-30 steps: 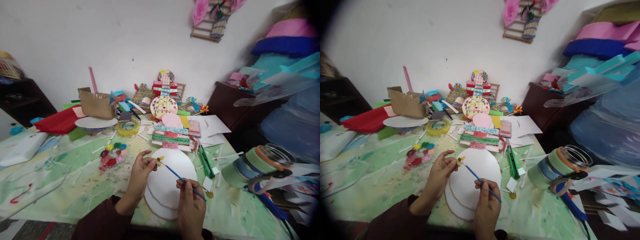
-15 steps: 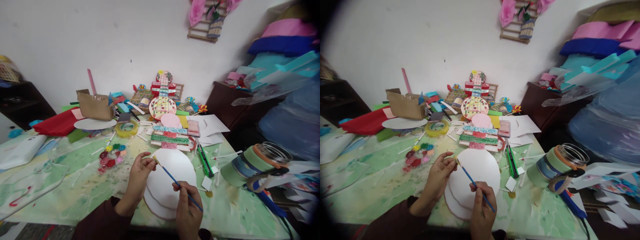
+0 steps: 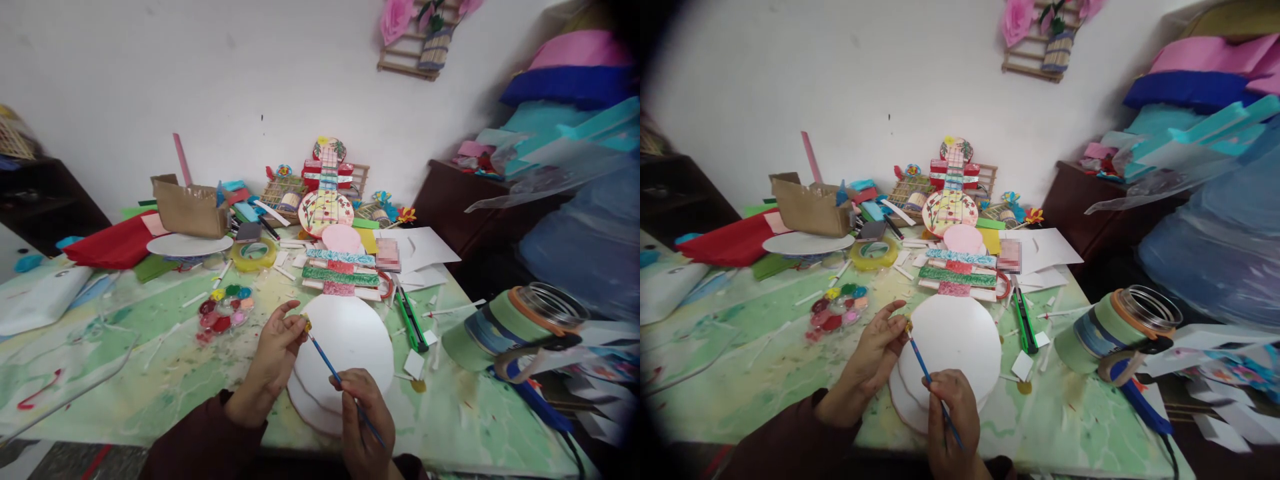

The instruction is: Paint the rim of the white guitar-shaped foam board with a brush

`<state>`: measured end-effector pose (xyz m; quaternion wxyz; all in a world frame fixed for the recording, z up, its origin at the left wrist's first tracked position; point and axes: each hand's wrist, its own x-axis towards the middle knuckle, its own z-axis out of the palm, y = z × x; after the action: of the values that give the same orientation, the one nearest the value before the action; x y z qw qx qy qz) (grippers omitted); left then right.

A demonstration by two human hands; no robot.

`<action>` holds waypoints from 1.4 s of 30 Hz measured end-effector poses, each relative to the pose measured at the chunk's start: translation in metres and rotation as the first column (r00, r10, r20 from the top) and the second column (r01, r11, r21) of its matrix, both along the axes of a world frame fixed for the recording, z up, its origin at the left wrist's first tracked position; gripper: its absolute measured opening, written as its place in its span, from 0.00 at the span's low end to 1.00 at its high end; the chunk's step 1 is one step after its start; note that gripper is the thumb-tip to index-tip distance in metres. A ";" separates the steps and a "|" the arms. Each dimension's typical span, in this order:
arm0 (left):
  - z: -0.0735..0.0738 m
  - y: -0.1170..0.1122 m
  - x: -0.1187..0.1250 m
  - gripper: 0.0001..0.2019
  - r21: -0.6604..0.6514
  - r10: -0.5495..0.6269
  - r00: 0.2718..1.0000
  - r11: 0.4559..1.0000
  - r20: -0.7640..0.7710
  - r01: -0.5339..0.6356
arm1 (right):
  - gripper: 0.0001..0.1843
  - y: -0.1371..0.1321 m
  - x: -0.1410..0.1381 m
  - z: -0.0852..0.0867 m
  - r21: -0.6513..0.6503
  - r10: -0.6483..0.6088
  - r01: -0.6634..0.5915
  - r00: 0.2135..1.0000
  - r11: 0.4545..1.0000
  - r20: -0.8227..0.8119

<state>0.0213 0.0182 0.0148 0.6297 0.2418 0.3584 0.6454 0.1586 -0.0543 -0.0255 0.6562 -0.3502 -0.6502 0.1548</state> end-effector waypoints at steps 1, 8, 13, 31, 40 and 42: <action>0.000 0.000 0.000 0.30 0.000 0.009 1.000 1.000 0.013 -0.009 | 0.15 -0.001 -0.001 0.001 -0.021 0.003 -0.003 1.000 1.000 -0.015; 0.002 0.019 -0.034 0.27 0.048 0.292 0.955 0.954 0.055 -0.295 | 0.05 0.004 0.011 0.006 -0.235 -0.243 0.163 0.898 0.958 -0.368; 0.008 0.015 -0.029 0.28 0.079 0.289 0.957 0.955 -0.021 -0.286 | 0.11 0.018 0.018 0.009 -0.493 -0.332 -0.121 0.601 0.861 -0.727; -0.002 -0.005 0.003 0.24 0.039 -0.022 0.986 0.999 -0.164 0.029 | 0.13 0.014 -0.001 0.003 -0.514 -0.310 -0.166 0.631 0.842 -0.711; -0.002 -0.002 0.004 0.24 -0.051 -0.080 0.995 0.996 -0.052 0.077 | 0.14 0.012 -0.002 0.005 -0.500 -0.310 -0.109 0.668 0.859 -0.677; -0.003 -0.002 0.004 0.24 -0.082 -0.094 0.995 0.992 -0.023 0.092 | 0.13 0.011 -0.001 0.004 -0.500 -0.313 -0.089 0.683 0.861 -0.660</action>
<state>0.0249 0.0166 0.0117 0.6635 0.2411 0.3811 0.5970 0.1575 -0.0433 -0.0213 0.7541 -0.4568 -0.2530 0.3983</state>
